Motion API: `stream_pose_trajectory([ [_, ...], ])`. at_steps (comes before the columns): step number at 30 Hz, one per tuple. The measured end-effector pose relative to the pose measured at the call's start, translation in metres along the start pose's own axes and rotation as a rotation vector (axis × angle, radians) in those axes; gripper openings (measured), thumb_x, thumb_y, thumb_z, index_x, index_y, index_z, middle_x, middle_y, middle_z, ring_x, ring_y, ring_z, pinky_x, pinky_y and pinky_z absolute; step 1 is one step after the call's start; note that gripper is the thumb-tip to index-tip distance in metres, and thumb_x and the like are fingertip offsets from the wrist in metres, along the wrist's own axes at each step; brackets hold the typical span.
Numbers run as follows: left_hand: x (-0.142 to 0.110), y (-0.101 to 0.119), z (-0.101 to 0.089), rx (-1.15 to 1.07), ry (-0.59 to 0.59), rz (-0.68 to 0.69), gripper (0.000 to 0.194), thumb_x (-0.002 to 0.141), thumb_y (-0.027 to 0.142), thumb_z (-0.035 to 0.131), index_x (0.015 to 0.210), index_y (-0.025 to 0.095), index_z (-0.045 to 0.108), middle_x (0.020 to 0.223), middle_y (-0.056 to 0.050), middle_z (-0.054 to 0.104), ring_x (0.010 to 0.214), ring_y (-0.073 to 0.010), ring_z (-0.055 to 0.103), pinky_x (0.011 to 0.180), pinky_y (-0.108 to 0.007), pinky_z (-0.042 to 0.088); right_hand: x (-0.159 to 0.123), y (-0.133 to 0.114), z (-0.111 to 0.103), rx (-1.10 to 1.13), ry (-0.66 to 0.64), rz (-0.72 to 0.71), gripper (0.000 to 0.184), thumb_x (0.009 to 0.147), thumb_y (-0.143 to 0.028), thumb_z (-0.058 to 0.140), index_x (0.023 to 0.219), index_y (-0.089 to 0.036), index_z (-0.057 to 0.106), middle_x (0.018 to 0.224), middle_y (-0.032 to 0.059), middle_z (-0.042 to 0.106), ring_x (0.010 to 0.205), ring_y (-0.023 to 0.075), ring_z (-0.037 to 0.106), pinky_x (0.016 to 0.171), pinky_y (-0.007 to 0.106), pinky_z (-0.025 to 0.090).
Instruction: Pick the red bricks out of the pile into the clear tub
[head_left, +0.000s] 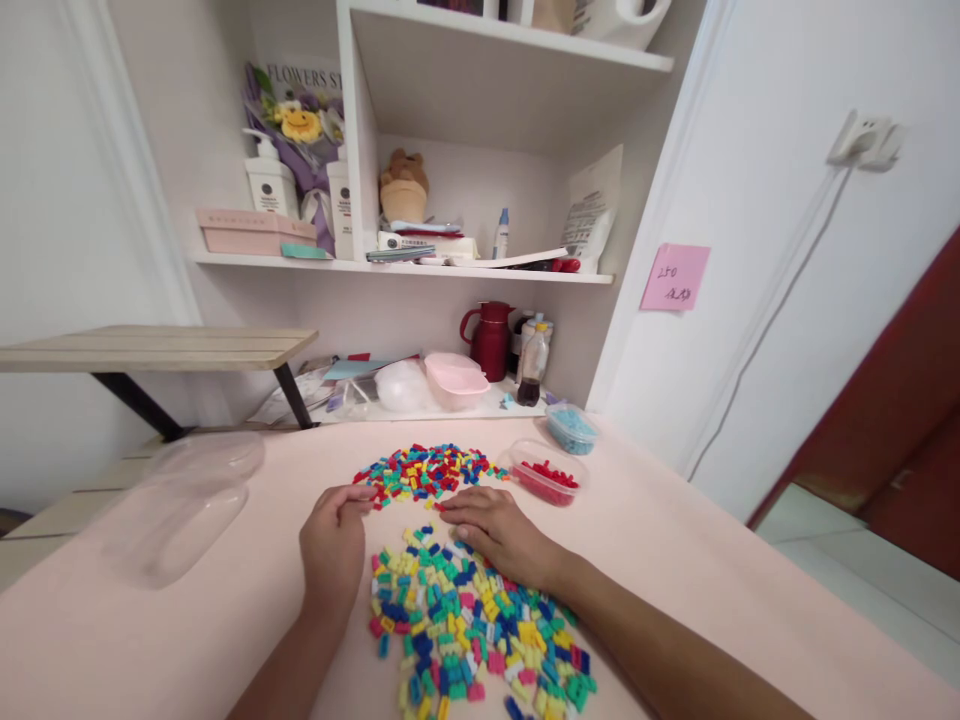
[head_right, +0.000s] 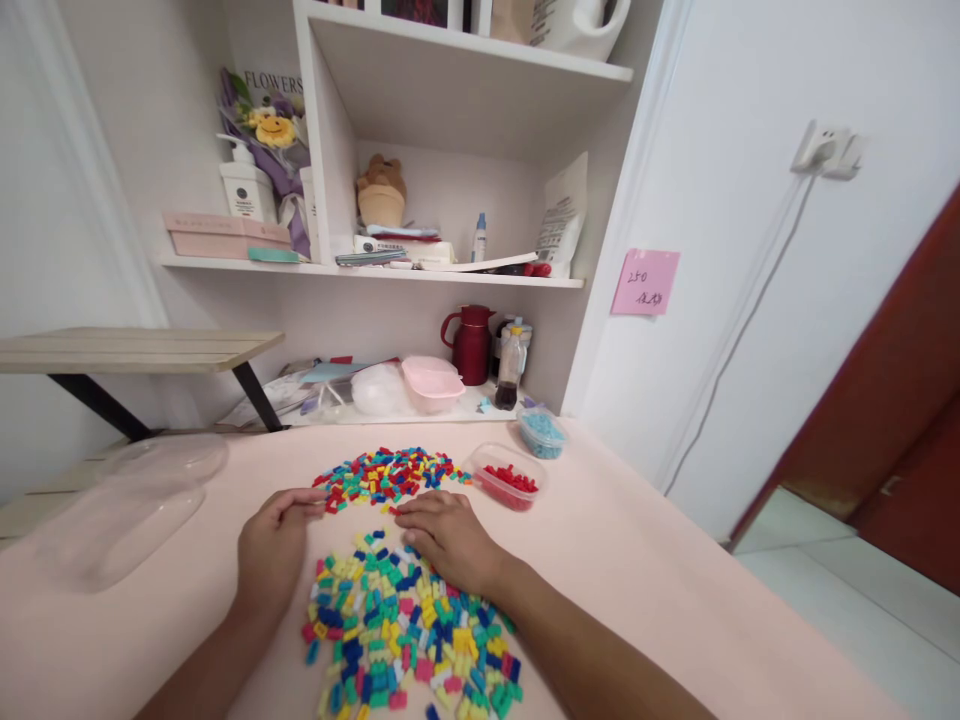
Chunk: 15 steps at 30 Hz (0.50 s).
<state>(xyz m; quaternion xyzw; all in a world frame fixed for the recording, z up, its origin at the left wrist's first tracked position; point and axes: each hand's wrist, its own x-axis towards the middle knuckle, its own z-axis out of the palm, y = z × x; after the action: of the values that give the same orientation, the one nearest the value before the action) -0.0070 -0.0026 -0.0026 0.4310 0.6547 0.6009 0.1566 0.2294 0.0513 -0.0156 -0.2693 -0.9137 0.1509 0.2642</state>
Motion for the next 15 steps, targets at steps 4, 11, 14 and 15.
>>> stream_pose_trajectory([
  [4, 0.002, -0.002, -0.002, 0.012, 0.054, -0.019, 0.026, 0.069, 0.023, 0.043, 0.077, 0.021, 0.068, 0.087, -0.004, 0.072, 0.086, -0.0220, 0.066, 0.088, -0.037, 0.049, 0.000, -0.006, -0.004, 0.000, 0.017, -0.005, 0.035, 0.099, -0.037, 0.043, 0.127, -0.028, 0.062, 0.129, 0.0037, 0.064, 0.120, 0.0233, 0.055, 0.107, 0.045, 0.036],
  [11, 0.006, -0.006, -0.004, 0.024, 0.105, -0.006, 0.024, 0.069, 0.024, 0.046, 0.076, 0.021, 0.069, 0.092, -0.005, 0.072, 0.094, -0.0233, 0.064, 0.093, -0.038, 0.047, 0.002, -0.016, -0.046, -0.098, 0.333, 0.039, 0.036, 0.099, -0.035, 0.042, 0.130, -0.028, 0.059, 0.135, 0.0057, 0.059, 0.125, 0.0248, 0.051, 0.103, 0.045, 0.038],
  [14, 0.008, -0.008, -0.003, 0.004, 0.126, -0.037, 0.024, 0.067, 0.025, 0.048, 0.075, 0.021, 0.070, 0.091, -0.005, 0.072, 0.093, -0.0241, 0.064, 0.093, -0.038, 0.047, -0.001, -0.008, -0.070, -0.209, 0.532, 0.111, 0.033, 0.100, -0.032, 0.039, 0.121, -0.026, 0.064, 0.127, 0.0070, 0.064, 0.118, 0.0250, 0.055, 0.098, 0.044, 0.039],
  [15, 0.009, -0.008, -0.003, 0.000, 0.135, -0.051, 0.024, 0.066, 0.026, 0.048, 0.075, 0.021, 0.070, 0.091, -0.005, 0.073, 0.093, -0.0245, 0.064, 0.092, -0.039, 0.047, -0.003, -0.004, -0.077, -0.257, 0.581, 0.140, 0.033, 0.100, -0.030, 0.039, 0.118, -0.025, 0.065, 0.125, 0.0073, 0.065, 0.115, 0.0250, 0.056, 0.097, 0.044, 0.039],
])
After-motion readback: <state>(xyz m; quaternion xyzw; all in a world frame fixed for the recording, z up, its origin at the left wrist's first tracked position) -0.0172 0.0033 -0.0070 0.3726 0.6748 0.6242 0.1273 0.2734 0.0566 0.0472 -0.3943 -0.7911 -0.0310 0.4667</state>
